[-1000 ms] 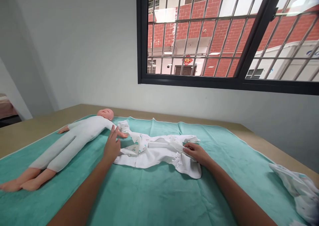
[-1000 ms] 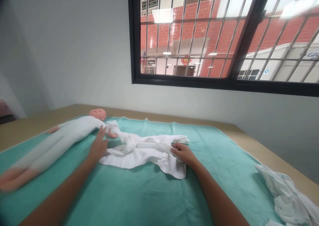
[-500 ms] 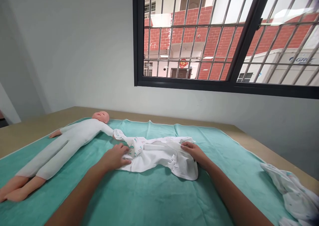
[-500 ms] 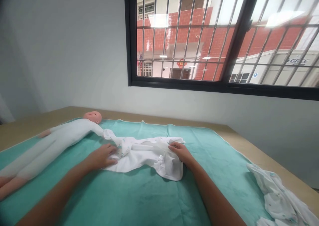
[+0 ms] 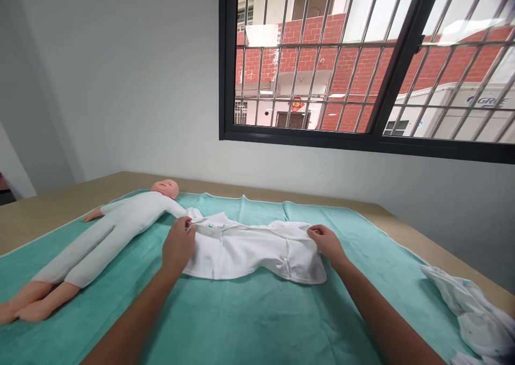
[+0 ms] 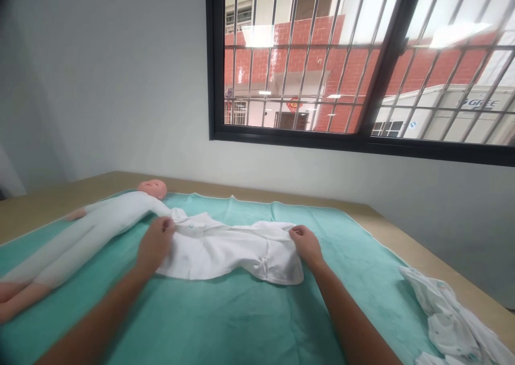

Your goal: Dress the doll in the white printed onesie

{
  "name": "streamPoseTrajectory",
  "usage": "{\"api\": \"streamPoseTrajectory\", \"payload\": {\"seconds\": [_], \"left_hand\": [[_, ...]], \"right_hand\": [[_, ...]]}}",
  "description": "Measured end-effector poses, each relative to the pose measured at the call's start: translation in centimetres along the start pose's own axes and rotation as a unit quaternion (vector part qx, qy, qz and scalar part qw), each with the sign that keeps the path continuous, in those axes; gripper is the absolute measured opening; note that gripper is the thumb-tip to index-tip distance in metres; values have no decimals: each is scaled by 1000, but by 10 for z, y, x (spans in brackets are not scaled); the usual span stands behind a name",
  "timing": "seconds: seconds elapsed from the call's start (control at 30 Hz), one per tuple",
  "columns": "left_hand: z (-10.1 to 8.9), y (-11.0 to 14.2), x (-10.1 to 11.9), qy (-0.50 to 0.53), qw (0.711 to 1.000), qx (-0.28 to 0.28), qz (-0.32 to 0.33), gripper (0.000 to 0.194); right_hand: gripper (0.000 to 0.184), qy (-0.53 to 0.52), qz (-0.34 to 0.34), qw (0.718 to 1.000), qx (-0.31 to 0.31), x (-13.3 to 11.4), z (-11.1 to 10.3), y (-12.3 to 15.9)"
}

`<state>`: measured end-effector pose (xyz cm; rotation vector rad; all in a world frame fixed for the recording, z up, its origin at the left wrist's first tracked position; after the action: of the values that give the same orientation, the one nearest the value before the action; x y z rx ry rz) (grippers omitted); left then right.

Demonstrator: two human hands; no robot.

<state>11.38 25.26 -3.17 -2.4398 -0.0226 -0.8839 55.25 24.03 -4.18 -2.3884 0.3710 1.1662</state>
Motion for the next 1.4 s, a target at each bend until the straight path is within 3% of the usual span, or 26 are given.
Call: {"api": "streamPoseTrajectory", "payload": {"seconds": [0.07, 0.1, 0.13, 0.2, 0.27, 0.33, 0.43, 0.57, 0.73, 0.83, 0.9, 0.93, 1.0, 1.07, 1.13, 1.2, 1.3, 1.4], "left_hand": [[8, 11, 17, -33, 992, -30, 116, 23], [13, 19, 27, -31, 982, -76, 170, 20], [20, 28, 37, -14, 968, -141, 208, 18], [31, 46, 54, 32, 925, -281, 253, 15], [36, 60, 64, 39, 885, -357, 296, 22], [38, 66, 67, 16, 869, -370, 328, 26], [41, 66, 65, -29, 865, -363, 345, 30], [42, 63, 66, -65, 873, -350, 335, 26], [28, 55, 68, 33, 895, -383, 227, 19], [20, 56, 69, 98, 862, -470, 165, 21], [19, 60, 70, 126, 821, -543, 120, 26], [19, 62, 70, 128, 817, -552, 107, 30], [22, 59, 68, 108, 861, -482, 116, 33], [25, 52, 62, 69, 926, -331, 170, 29], [30, 43, 50, 45, 951, -197, 235, 26], [36, 31, 33, 42, 956, -115, 267, 29], [44, 5, 5, 38, 975, -57, 210, 37], [50, -20, -8, 23, 987, -91, 132, 41]], "right_hand": [[20, 40, -62, 997, 26, -15, 2, 15], [20, 68, -108, 992, 22, -25, 5, 28], [21, 101, -160, 982, -1, -35, 9, 44], [24, 149, -216, 959, -106, -48, 18, 80], [17, 195, -266, 926, -184, -50, 20, 112], [15, 215, -281, 911, -212, -42, 14, 130], [18, 210, -273, 911, -225, -23, 0, 128], [27, 197, -290, 913, -210, -8, -9, 112], [19, 125, -311, 931, -146, -6, -19, 109], [18, 107, -339, 923, -147, -6, -23, 113], [19, 116, -348, 910, -194, -5, -21, 117], [19, 117, -341, 907, -217, -5, -19, 118], [20, 95, -288, 927, -222, -1, -18, 117], [20, 50, -204, 962, -174, 4, -20, 108], [21, 21, -138, 983, -119, 9, -22, 93], [21, 22, -115, 989, -85, 11, -20, 70], [29, 73, -148, 984, -68, 9, -9, 26], [42, 161, -185, 965, -90, 9, 12, -8]]}}
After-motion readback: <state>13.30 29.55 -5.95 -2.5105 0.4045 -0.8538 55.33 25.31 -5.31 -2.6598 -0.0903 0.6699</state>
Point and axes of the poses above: each hand's wrist, its own y-axis away from the middle knuckle, its own z-axis out of the palm, x = y × z, the point moved 3 cm from there along -y, towards the middle knuckle, and after that the axes turned 5 degrees about z, right-handed, at the moved point
